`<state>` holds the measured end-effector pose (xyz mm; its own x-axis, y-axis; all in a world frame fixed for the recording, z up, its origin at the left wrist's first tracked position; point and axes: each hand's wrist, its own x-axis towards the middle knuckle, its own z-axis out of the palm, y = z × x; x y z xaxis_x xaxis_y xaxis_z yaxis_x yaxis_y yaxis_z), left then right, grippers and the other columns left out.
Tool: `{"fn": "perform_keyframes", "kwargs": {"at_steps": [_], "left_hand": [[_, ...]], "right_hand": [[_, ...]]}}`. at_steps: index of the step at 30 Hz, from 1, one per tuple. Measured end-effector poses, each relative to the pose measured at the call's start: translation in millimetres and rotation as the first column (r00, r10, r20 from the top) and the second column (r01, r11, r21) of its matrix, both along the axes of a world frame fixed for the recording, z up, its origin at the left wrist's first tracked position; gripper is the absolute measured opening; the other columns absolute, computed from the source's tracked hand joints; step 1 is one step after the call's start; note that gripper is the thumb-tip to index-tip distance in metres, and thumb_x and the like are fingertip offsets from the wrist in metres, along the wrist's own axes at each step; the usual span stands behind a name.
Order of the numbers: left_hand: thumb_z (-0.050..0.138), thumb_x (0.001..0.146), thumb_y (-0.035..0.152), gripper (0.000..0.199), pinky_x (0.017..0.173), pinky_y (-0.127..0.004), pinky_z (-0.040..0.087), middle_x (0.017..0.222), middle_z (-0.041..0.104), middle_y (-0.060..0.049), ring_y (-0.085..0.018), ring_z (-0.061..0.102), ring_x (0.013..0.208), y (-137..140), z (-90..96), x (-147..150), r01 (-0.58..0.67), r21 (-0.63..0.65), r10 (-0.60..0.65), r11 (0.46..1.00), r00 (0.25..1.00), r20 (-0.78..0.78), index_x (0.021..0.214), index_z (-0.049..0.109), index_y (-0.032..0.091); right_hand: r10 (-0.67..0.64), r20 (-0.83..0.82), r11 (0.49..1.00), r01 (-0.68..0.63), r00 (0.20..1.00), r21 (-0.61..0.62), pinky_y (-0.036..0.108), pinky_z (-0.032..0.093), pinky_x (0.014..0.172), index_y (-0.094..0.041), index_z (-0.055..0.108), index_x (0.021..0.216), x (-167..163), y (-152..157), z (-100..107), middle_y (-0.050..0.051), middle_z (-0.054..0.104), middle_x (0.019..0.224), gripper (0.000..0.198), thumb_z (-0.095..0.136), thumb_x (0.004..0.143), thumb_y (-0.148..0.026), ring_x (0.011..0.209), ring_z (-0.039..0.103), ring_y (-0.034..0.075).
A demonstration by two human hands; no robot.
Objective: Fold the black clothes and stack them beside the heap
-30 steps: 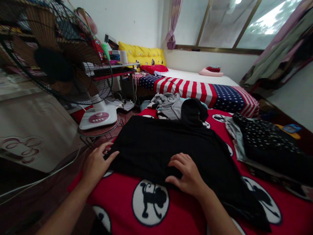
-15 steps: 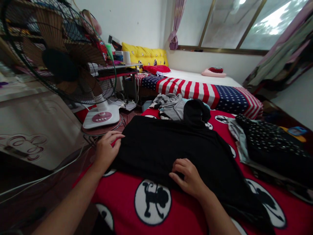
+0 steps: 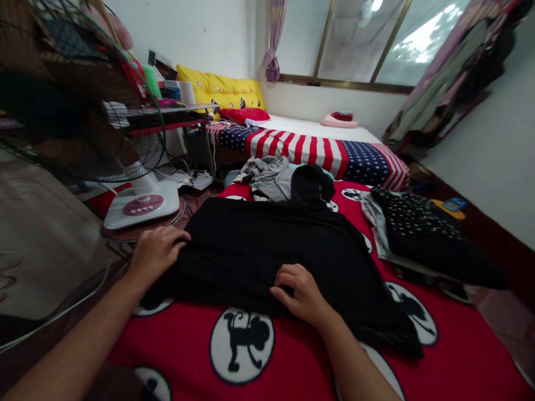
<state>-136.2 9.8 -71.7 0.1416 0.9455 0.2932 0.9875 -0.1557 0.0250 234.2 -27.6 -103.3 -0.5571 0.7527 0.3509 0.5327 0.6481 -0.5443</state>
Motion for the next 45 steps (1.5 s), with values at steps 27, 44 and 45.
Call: {"fn": "perform_keyframes", "kwargs": {"at_steps": [27,44,45], "left_hand": [[0.06,0.085,0.021,0.053,0.116,-0.046,0.03,0.15,0.043,-0.003,-0.022,0.037,0.14,-9,-50.4,251,0.79,-0.119,-0.642,0.601,0.567,0.516,0.136,0.05,0.03],[0.057,0.083,0.058,0.069,0.111,-0.05,0.034,0.154,0.034,-0.011,-0.032,0.038,0.138,-30,-34.9,194,0.605,-0.216,-0.551,0.766,0.792,0.263,0.143,0.044,0.027],[0.056,0.084,0.056,0.057,0.107,-0.047,0.04,0.149,0.044,-0.01,-0.031,0.045,0.133,-22,-26.6,193,0.604,-0.241,-0.54,0.76,0.792,0.284,0.134,0.055,0.028]], "right_hand": [[-0.708,0.128,0.677,0.719,0.695,-0.16,0.037,0.048,0.08,-0.021,0.067,0.086,170,-102,7,0.005,0.068,0.087,0.01,0.058,0.083,-0.025,0.087,0.063,0.022],[-0.552,0.12,0.816,0.564,0.825,-0.129,0.037,0.049,0.082,-0.024,0.073,0.086,58,-17,26,0.006,0.074,0.092,0.029,0.05,0.093,-0.04,0.088,0.068,0.023],[-0.575,0.061,0.808,0.578,0.816,-0.117,0.034,0.049,0.076,-0.023,0.071,0.082,59,-8,24,0.005,0.073,0.085,0.027,0.051,0.092,-0.037,0.081,0.068,0.022]]}}
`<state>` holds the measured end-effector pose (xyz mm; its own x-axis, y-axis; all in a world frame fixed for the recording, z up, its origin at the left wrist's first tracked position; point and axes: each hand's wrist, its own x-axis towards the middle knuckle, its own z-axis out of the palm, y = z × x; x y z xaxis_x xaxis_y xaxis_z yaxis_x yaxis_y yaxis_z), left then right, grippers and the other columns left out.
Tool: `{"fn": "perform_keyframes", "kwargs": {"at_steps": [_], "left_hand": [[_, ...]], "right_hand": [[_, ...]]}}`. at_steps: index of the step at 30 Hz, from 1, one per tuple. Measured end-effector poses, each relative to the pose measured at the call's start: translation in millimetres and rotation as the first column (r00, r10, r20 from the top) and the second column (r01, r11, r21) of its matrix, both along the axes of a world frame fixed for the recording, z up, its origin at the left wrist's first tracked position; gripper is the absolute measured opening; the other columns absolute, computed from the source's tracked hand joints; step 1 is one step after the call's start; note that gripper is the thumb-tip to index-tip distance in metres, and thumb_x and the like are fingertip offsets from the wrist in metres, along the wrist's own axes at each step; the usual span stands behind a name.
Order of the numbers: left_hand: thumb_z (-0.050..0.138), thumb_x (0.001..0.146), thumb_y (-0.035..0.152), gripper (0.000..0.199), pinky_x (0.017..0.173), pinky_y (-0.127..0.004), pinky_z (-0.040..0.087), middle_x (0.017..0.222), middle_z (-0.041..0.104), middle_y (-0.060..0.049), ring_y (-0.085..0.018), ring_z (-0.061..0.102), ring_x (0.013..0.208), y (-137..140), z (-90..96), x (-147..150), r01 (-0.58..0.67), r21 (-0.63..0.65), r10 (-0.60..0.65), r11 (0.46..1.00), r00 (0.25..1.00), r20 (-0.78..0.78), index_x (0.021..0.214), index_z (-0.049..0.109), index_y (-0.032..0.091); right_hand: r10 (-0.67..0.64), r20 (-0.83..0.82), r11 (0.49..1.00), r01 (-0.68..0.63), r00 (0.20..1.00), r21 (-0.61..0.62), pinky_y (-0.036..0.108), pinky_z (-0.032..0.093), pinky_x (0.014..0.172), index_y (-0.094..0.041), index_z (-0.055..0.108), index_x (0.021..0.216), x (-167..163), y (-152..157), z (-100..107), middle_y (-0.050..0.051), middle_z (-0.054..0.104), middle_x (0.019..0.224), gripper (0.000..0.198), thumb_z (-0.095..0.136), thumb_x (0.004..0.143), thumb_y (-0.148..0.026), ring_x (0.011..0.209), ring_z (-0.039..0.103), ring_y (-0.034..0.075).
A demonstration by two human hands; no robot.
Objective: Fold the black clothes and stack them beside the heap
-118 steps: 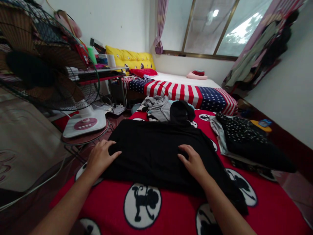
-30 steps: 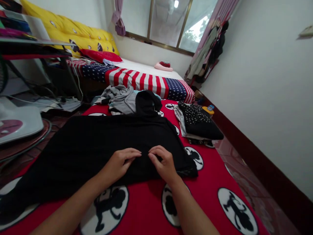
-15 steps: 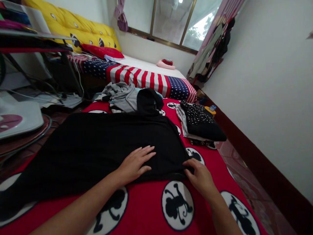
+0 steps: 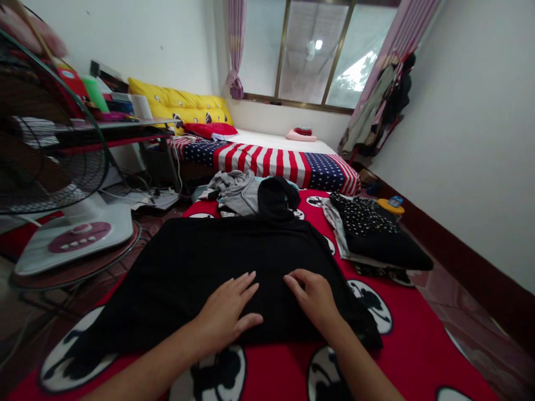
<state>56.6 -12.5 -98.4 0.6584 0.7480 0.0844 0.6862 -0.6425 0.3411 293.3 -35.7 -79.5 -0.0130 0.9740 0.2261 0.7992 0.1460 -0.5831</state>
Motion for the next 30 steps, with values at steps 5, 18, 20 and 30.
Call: {"fn": "perform_keyframes", "kwargs": {"at_steps": [5,18,20,30], "left_hand": [[0.06,0.084,0.035,0.021,0.076,-0.032,0.054,0.094,0.075,-0.004,-0.022,0.07,0.086,67,36.5,12,-0.07,-0.032,0.075,0.997,0.967,0.242,0.099,0.073,0.027],[0.066,0.072,0.008,0.059,0.113,-0.046,0.032,0.137,0.048,-0.016,-0.032,0.04,0.134,264,79.2,114,-0.385,0.158,0.254,0.909,0.814,0.522,0.129,0.051,0.015],[0.069,0.074,0.011,0.06,0.111,-0.048,0.035,0.135,0.049,-0.017,-0.033,0.043,0.131,279,78.1,122,-0.443,0.114,0.321,0.889,0.781,0.536,0.131,0.049,0.015],[0.059,0.091,0.033,0.03,0.086,-0.041,0.053,0.117,0.062,-0.008,-0.022,0.062,0.101,257,94.2,144,-0.321,0.009,0.275,0.947,0.825,0.494,0.116,0.06,0.016]], "right_hand": [[-0.035,-0.197,0.99,0.061,0.98,0.126,0.029,0.046,0.065,-0.022,0.067,0.08,-2,30,-27,0.003,0.066,0.078,0.015,0.055,0.087,-0.027,0.069,0.061,0.017],[-0.001,-0.399,0.993,0.047,0.917,0.105,0.03,0.047,0.071,-0.022,0.065,0.077,0,27,-33,0.003,0.066,0.079,0.014,0.054,0.084,-0.019,0.076,0.063,0.02],[-0.014,-0.422,0.994,0.058,0.907,0.092,0.03,0.046,0.071,-0.022,0.065,0.076,0,27,-33,0.002,0.066,0.079,0.013,0.055,0.084,-0.018,0.077,0.063,0.02],[-0.051,-0.57,0.992,0.109,0.82,0.068,0.032,0.048,0.073,-0.021,0.068,0.085,3,31,-36,0.004,0.067,0.085,0.012,0.058,0.084,-0.029,0.08,0.063,0.02]]}}
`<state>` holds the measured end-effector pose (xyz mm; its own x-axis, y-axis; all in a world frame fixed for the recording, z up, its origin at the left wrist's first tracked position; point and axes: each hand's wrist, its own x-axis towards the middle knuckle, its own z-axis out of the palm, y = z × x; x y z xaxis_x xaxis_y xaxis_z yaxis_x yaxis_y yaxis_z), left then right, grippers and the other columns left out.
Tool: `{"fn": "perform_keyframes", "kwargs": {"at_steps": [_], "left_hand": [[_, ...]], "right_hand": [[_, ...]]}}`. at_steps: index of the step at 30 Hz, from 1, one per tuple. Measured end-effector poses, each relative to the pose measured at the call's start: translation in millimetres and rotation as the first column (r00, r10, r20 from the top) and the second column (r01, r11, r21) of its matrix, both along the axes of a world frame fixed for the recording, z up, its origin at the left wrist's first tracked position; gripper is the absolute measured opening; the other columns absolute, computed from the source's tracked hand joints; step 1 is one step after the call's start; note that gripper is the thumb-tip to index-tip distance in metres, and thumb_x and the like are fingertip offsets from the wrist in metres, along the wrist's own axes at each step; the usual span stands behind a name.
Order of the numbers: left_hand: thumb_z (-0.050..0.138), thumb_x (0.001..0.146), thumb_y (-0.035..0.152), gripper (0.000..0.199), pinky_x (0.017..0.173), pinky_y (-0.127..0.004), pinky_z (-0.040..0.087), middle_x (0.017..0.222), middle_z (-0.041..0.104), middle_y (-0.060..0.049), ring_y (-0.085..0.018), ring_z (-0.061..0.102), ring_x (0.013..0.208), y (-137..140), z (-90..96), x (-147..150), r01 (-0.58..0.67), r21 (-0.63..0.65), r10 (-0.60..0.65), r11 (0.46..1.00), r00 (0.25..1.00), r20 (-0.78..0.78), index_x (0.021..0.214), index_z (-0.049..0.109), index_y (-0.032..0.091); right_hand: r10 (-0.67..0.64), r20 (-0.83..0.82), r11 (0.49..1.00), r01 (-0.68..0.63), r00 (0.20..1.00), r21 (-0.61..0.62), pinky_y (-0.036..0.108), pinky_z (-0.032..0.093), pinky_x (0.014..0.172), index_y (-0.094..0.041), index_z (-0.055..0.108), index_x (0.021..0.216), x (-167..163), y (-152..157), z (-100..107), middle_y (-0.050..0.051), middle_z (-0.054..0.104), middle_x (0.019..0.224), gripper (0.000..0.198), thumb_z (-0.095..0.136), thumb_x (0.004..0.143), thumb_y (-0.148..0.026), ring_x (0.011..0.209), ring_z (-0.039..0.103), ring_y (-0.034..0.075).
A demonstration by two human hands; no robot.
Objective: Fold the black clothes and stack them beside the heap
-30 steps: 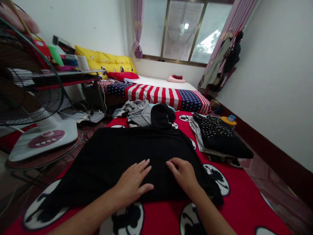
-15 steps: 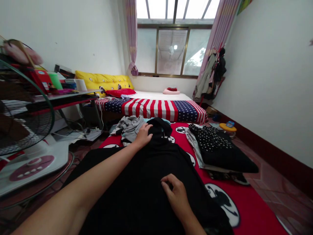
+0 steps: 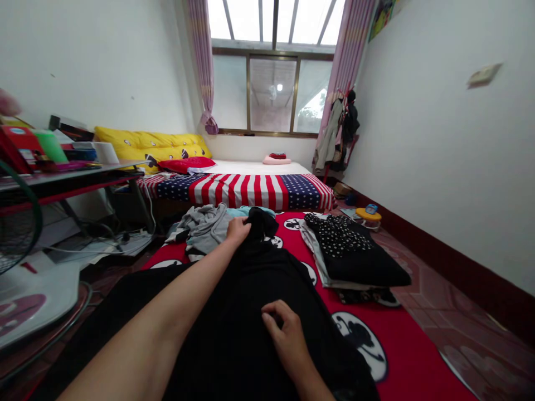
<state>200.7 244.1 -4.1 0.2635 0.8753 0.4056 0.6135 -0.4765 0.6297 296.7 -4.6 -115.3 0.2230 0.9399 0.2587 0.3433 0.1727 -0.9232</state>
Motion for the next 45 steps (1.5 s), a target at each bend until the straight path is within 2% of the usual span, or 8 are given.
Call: {"fn": "perform_keyframes", "kwargs": {"at_steps": [6,10,13,21,27,32,36,45], "left_hand": [[0.061,0.082,0.013,0.03,0.086,-0.026,0.049,0.098,0.069,0.0,-0.015,0.063,0.091,-120,14.7,-4,0.305,0.107,-0.307,0.946,0.952,-0.001,0.108,0.07,0.026],[0.061,0.079,0.009,0.041,0.081,-0.026,0.048,0.1,0.067,-0.003,-0.016,0.061,0.094,-227,-27.1,-36,0.689,0.025,-0.676,0.725,0.718,-0.165,0.115,0.067,0.028],[0.07,0.075,0.015,0.052,0.086,-0.032,0.047,0.116,0.065,-0.004,-0.02,0.061,0.101,-270,-58.5,-64,0.769,-0.069,-0.759,0.636,0.607,-0.236,0.123,0.06,0.03],[0.052,0.089,0.018,0.03,0.095,-0.038,0.047,0.114,0.065,-0.007,-0.021,0.059,0.106,-231,-92.6,-146,0.313,-0.06,-0.317,0.948,0.945,-0.081,0.116,0.064,0.026],[0.053,0.09,0.024,0.034,0.1,-0.045,0.045,0.126,0.06,-0.008,-0.025,0.054,0.117,-221,-121.8,-169,0.171,0.016,-0.164,0.985,0.964,-0.209,0.123,0.062,0.026],[0.053,0.089,0.023,0.034,0.096,-0.044,0.048,0.124,0.062,-0.007,-0.025,0.055,0.115,-225,-123.2,-161,0.136,0.058,-0.119,0.989,0.964,-0.238,0.122,0.062,0.027],[0.052,0.09,0.024,0.033,0.097,-0.044,0.048,0.124,0.062,-0.007,-0.025,0.055,0.115,-223,-125.1,-162,0.143,0.057,-0.126,0.988,0.964,-0.234,0.122,0.062,0.026],[0.053,0.09,0.027,0.032,0.097,-0.044,0.049,0.125,0.062,-0.005,-0.025,0.056,0.116,-222,-128.8,-165,0.138,0.052,-0.125,0.989,0.972,-0.199,0.121,0.063,0.029]], "right_hand": [[-0.164,-0.69,0.975,0.222,0.705,-0.005,0.038,0.052,0.077,-0.025,0.047,0.131,14,3,-2,0.012,0.054,0.135,0.064,0.053,0.081,-0.066,0.096,0.066,0.024],[-0.26,-0.85,0.934,0.342,0.458,-0.101,0.042,0.046,0.098,-0.025,0.044,0.136,31,-1,2,0.01,0.05,0.142,0.072,0.045,0.08,-0.071,0.126,0.052,0.025],[-0.355,-0.785,0.909,0.385,0.508,-0.162,0.04,0.043,0.104,-0.023,0.044,0.137,39,0,-2,0.009,0.055,0.137,0.078,0.061,0.072,-0.063,0.129,0.049,0.025],[-0.37,-0.428,0.929,0.338,0.825,-0.153,0.041,0.046,0.098,-0.019,0.063,0.115,39,-14,18,0.01,0.065,0.121,0.07,0.079,0.05,-0.038,0.118,0.056,0.032],[-0.571,-0.159,0.82,0.556,0.805,-0.134,0.033,0.054,0.072,-0.023,0.07,0.094,77,-79,59,0.006,0.072,0.098,0.047,0.07,0.055,-0.048,0.094,0.067,0.029],[-0.251,0.555,0.866,0.44,0.793,-0.238,0.045,0.05,0.08,-0.029,0.075,0.074,99,-105,82,0.007,0.071,0.094,0.039,0.065,0.057,-0.063,0.092,0.066,0.034],[-0.348,0.563,0.926,0.369,0.75,0.081,0.04,0.047,0.09,-0.027,0.073,0.086,82,-64,99,0.007,0.067,0.111,0.038,0.055,0.076,-0.059,0.103,0.063,0.028],[-0.354,0.29,0.89,0.415,0.889,-0.188,0.03,0.051,0.063,-0.014,0.062,0.11,68,86,40,0.004,0.068,0.073,0.053,0.073,0.064,-0.04,0.07,0.066,0.021]]}}
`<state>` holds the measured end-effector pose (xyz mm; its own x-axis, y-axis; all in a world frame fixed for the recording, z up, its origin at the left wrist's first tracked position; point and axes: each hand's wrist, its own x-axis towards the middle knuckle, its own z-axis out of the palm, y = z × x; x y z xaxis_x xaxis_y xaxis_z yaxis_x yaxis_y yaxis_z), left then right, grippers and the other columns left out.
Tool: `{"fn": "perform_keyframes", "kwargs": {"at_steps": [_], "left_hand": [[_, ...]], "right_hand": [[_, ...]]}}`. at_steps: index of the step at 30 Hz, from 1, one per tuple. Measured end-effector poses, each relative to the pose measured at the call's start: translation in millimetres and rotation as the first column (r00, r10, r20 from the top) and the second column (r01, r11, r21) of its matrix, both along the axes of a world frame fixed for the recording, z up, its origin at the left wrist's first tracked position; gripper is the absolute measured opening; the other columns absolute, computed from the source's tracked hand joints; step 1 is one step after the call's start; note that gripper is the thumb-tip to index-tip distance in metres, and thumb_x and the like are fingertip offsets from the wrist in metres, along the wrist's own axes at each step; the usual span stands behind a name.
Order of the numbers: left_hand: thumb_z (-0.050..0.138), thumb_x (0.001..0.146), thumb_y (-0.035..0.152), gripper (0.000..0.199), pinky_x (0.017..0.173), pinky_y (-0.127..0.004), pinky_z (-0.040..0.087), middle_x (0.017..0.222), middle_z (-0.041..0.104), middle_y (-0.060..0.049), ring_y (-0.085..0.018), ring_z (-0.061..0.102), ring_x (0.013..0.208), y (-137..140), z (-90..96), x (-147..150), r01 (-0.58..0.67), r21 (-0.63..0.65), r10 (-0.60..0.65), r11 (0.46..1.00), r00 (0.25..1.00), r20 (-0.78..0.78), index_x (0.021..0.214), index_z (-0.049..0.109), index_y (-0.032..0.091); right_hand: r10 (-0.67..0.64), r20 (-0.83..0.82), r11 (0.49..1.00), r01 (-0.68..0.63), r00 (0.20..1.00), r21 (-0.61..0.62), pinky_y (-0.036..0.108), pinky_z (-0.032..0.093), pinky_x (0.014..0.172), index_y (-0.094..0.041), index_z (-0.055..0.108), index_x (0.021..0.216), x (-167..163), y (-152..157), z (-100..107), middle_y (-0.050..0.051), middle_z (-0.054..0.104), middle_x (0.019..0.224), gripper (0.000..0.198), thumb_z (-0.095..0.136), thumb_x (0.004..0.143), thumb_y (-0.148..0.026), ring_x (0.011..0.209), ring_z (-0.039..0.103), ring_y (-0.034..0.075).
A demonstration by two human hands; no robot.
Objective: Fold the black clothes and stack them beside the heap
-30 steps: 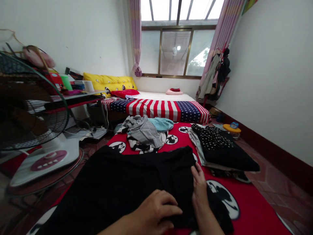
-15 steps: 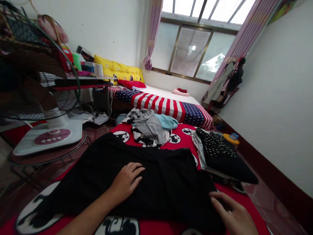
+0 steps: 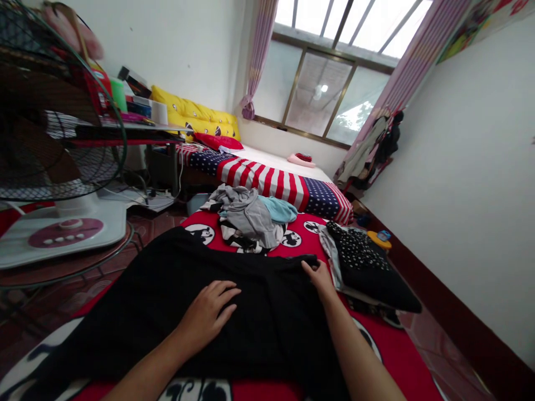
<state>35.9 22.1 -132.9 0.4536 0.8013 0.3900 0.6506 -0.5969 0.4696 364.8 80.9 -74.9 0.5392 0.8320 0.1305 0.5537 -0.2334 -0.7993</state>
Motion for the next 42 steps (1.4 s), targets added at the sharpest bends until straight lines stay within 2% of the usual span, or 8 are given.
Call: {"fn": "perform_keyframes", "kwargs": {"at_steps": [5,11,14,19,24,29,36,42], "left_hand": [[0.052,0.09,0.025,0.032,0.098,-0.044,0.048,0.124,0.062,-0.006,-0.025,0.056,0.115,-2,3.4,1,0.002,-0.019,-0.001,1.0,1.0,0.015,0.12,0.064,0.027],[0.054,0.089,0.024,0.032,0.099,-0.044,0.046,0.124,0.062,-0.006,-0.025,0.055,0.116,-3,6.7,2,0.008,-0.053,-0.007,0.999,1.0,0.03,0.12,0.063,0.026],[0.054,0.089,0.023,0.032,0.098,-0.043,0.045,0.124,0.061,-0.006,-0.024,0.054,0.115,-4,9.0,2,0.004,-0.06,-0.002,0.998,0.999,0.035,0.12,0.063,0.026],[0.058,0.087,0.022,0.033,0.098,-0.043,0.045,0.124,0.062,-0.006,-0.024,0.054,0.115,-9,13.5,3,0.001,-0.08,0.003,0.997,0.999,0.051,0.119,0.063,0.027],[0.063,0.081,0.019,0.038,0.099,-0.041,0.045,0.122,0.064,-0.005,-0.023,0.055,0.114,-8,17.0,1,0.013,-0.117,0.0,0.993,0.994,0.111,0.118,0.064,0.027],[0.047,0.071,-0.002,0.052,0.088,-0.03,0.052,0.106,0.07,-0.004,-0.016,0.065,0.096,39,28.5,-27,0.033,-0.148,-0.016,0.988,0.993,0.119,0.116,0.064,0.019],[0.047,0.07,-0.007,0.054,0.101,-0.039,0.044,0.12,0.063,-0.011,-0.024,0.057,0.115,143,41.2,-93,-0.083,-0.063,0.075,0.995,0.989,-0.125,0.115,0.066,0.016],[0.06,0.09,0.032,0.028,0.09,-0.045,0.05,0.118,0.061,-0.009,-0.022,0.06,0.105,178,57.0,-125,-0.138,-0.049,0.106,0.989,0.905,-0.413,0.113,0.06,0.016]], "right_hand": [[-0.047,0.029,0.999,0.047,0.999,-0.014,0.025,0.045,0.049,-0.011,0.065,0.102,0,6,-10,-0.001,0.058,0.055,0.043,0.062,0.074,-0.043,0.052,0.059,0.016],[-0.026,0.296,0.989,0.067,0.955,-0.132,0.036,0.047,0.065,-0.018,0.061,0.073,0,-18,-3,0.006,0.063,0.065,0.01,0.066,0.065,-0.023,0.073,0.065,0.027],[0.009,0.447,0.99,0.054,0.894,-0.128,0.039,0.045,0.075,-0.018,0.059,0.078,-19,-22,8,0.013,0.065,0.085,0.012,0.06,0.067,-0.013,0.088,0.064,0.03],[0.291,0.642,0.949,-0.301,0.71,-0.098,0.029,0.042,0.067,-0.02,0.055,0.088,-72,-32,-1,0.007,0.063,0.089,0.014,0.051,0.085,-0.033,0.083,0.062,0.021],[0.502,0.477,0.859,-0.482,0.721,-0.176,0.027,0.04,0.061,-0.023,0.056,0.083,-94,-43,-28,0.0,0.062,0.078,0.029,0.054,0.081,-0.052,0.073,0.062,0.018],[0.492,0.431,0.867,-0.473,0.756,-0.159,0.028,0.04,0.062,-0.024,0.059,0.086,-89,-41,-32,-0.001,0.064,0.079,0.02,0.054,0.077,-0.042,0.073,0.062,0.019],[0.477,0.412,0.871,-0.481,0.776,-0.104,0.027,0.039,0.059,-0.025,0.061,0.081,-90,-41,-31,-0.001,0.064,0.073,0.019,0.052,0.077,-0.041,0.069,0.062,0.018],[0.435,0.393,0.891,-0.45,0.81,-0.059,0.027,0.039,0.059,-0.024,0.063,0.079,-91,-41,-31,-0.001,0.065,0.071,0.019,0.053,0.075,-0.039,0.066,0.061,0.017]]}}
